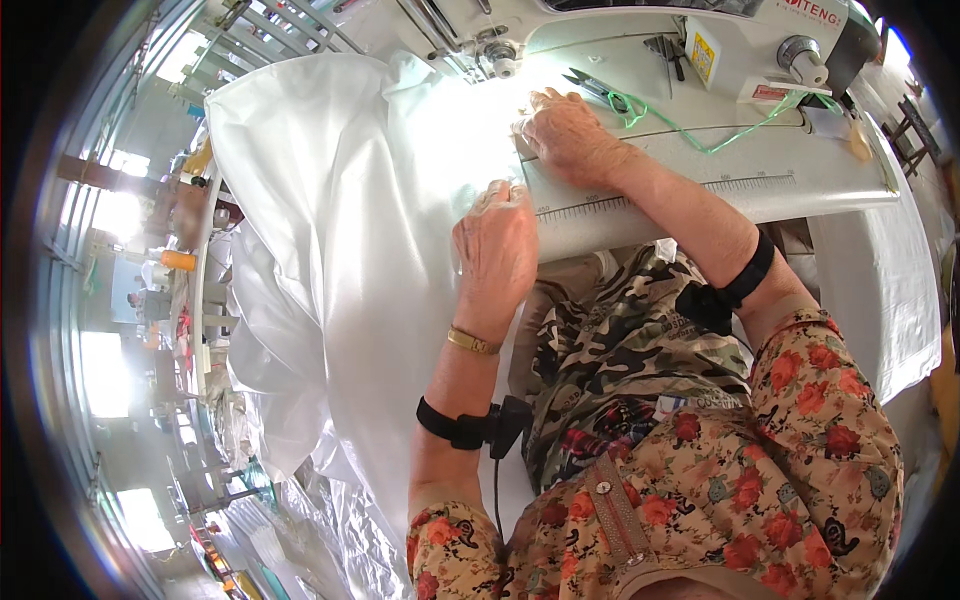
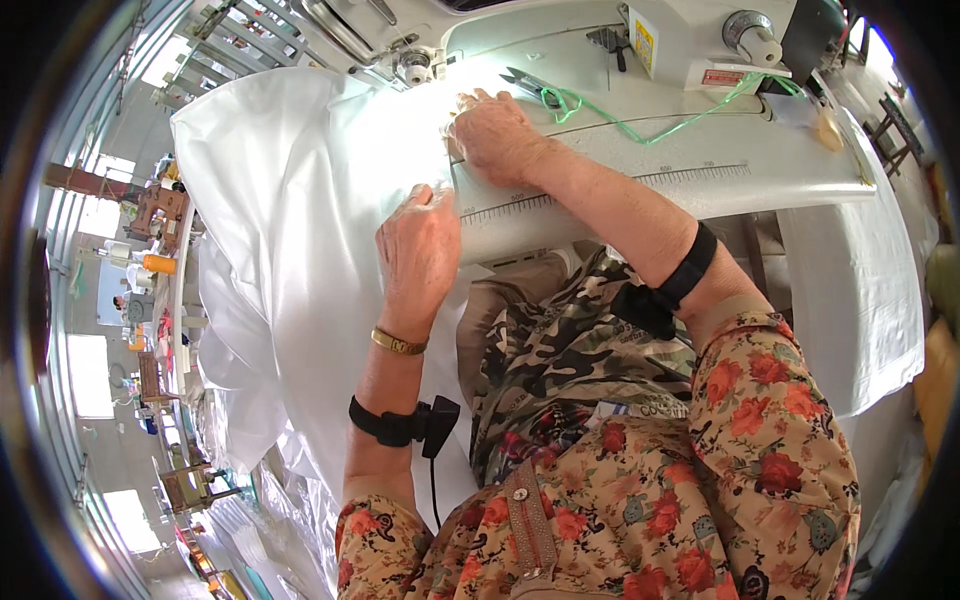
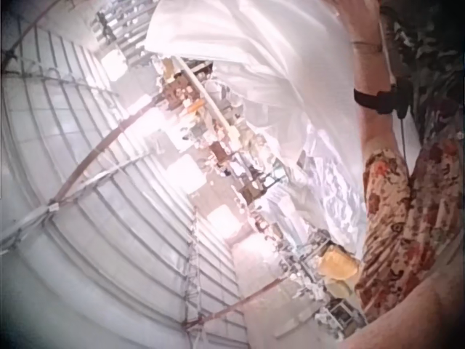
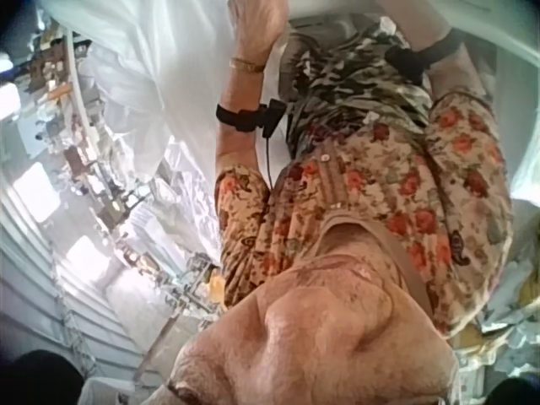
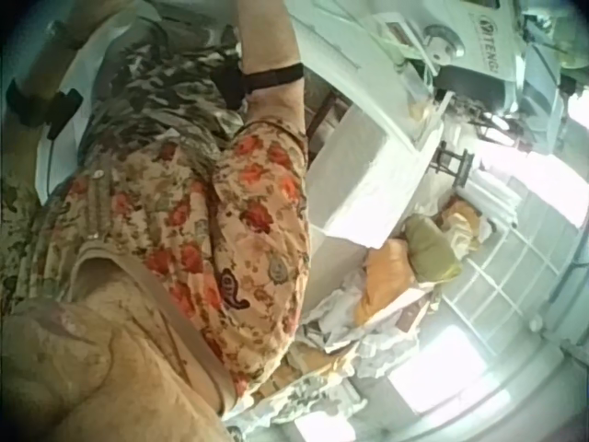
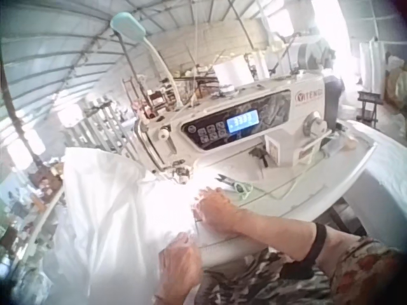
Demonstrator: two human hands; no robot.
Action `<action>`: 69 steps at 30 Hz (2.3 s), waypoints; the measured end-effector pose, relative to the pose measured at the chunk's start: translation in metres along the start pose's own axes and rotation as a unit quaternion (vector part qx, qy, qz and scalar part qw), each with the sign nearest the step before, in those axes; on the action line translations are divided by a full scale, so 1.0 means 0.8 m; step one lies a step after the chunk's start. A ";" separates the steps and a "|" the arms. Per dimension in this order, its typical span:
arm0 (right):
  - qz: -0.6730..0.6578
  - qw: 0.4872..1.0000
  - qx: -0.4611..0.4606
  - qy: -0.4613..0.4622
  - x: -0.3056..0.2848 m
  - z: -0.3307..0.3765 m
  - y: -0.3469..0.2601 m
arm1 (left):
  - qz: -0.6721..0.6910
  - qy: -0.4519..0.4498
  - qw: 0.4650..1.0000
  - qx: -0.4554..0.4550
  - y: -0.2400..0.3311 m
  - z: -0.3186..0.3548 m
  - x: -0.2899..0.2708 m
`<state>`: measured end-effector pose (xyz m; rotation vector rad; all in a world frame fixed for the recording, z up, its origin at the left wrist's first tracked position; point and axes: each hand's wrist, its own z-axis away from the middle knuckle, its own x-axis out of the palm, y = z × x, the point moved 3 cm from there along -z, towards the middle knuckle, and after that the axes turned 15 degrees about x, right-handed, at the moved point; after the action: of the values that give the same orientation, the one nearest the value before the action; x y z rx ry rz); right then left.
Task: The recorder uses an industrial sewing machine to stitch together layers of white plastic material.
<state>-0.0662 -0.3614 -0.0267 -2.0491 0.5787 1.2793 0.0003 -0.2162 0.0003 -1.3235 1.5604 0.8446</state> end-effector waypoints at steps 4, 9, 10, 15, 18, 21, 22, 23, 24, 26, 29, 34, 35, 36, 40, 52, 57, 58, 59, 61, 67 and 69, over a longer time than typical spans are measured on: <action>0.024 0.999 0.008 -0.028 0.008 0.000 -0.002 | -0.003 0.015 1.000 0.012 -0.014 -0.011 0.011; 0.020 1.000 -0.004 0.001 0.008 0.000 -0.003 | -0.002 0.034 0.999 0.015 -0.029 -0.024 0.019; 0.025 1.000 0.005 -0.011 0.008 -0.001 0.000 | 0.001 0.027 1.000 0.015 -0.032 -0.030 0.023; 0.028 0.996 -0.032 0.073 0.026 0.001 0.000 | -0.009 0.006 1.000 -0.006 -0.048 -0.048 0.033; 0.016 0.994 -0.053 0.099 0.031 0.000 0.005 | -0.008 0.004 1.000 -0.022 -0.054 -0.056 0.036; -0.004 0.995 -0.045 0.084 0.030 0.000 0.007 | 0.002 0.004 0.999 -0.036 -0.059 -0.060 0.039; -0.010 0.998 -0.029 0.062 0.028 -0.001 0.008 | 0.009 0.001 0.999 -0.046 -0.060 -0.060 0.041; -0.007 0.997 -0.028 0.065 0.025 -0.003 0.007 | 0.009 0.004 0.999 -0.044 -0.061 -0.059 0.043; -0.051 0.997 -0.013 0.050 0.023 -0.005 0.009 | 0.015 0.013 0.998 -0.057 -0.062 -0.058 0.046; -0.090 0.995 0.009 0.041 0.018 -0.008 0.011 | 0.023 0.023 0.998 -0.061 -0.063 -0.058 0.052; -0.204 0.970 0.124 0.048 0.014 -0.015 0.025 | 0.011 0.016 0.998 -0.059 -0.058 -0.063 0.052; -0.278 0.944 0.160 0.074 0.001 -0.040 0.013 | 0.009 0.003 0.997 -0.081 -0.060 -0.060 0.049; -0.257 0.950 0.169 0.057 -0.001 -0.042 0.014 | 0.010 0.007 0.996 -0.085 -0.060 -0.061 0.049; -0.278 0.944 0.132 0.122 -0.001 -0.041 0.016 | 0.010 0.003 0.996 -0.083 -0.060 -0.062 0.049; -0.306 0.932 0.133 0.141 0.007 -0.046 0.023 | 0.011 0.013 0.997 -0.069 -0.060 -0.060 0.047; -0.326 0.928 0.149 0.098 0.006 -0.047 0.025 | 0.024 0.078 0.997 -0.015 -0.036 -0.028 0.031; -0.334 0.924 0.176 0.058 0.003 -0.046 0.028 | 0.044 0.078 0.996 -0.027 -0.028 -0.018 0.031; -0.335 0.924 0.174 0.057 0.002 -0.046 0.030 | 0.042 0.079 0.996 -0.029 -0.027 -0.019 0.031; -0.336 0.923 0.179 0.054 0.000 -0.047 0.031 | 0.049 0.080 0.995 -0.034 -0.026 -0.023 0.030; -0.336 0.923 0.179 0.050 0.000 -0.046 0.033 | 0.054 0.085 0.994 -0.043 -0.030 -0.024 0.032; -0.292 0.943 0.136 0.080 0.003 -0.047 0.029 | 0.047 0.073 0.994 -0.068 -0.055 -0.038 0.040; -0.319 0.935 0.107 0.110 0.004 -0.042 0.022 | 0.061 0.034 0.992 -0.101 -0.064 -0.043 0.045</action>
<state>-0.0560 -0.3979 -0.0242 -1.9682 0.1079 0.5851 0.0423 -0.2704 -0.0179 -1.4230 1.6570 1.0661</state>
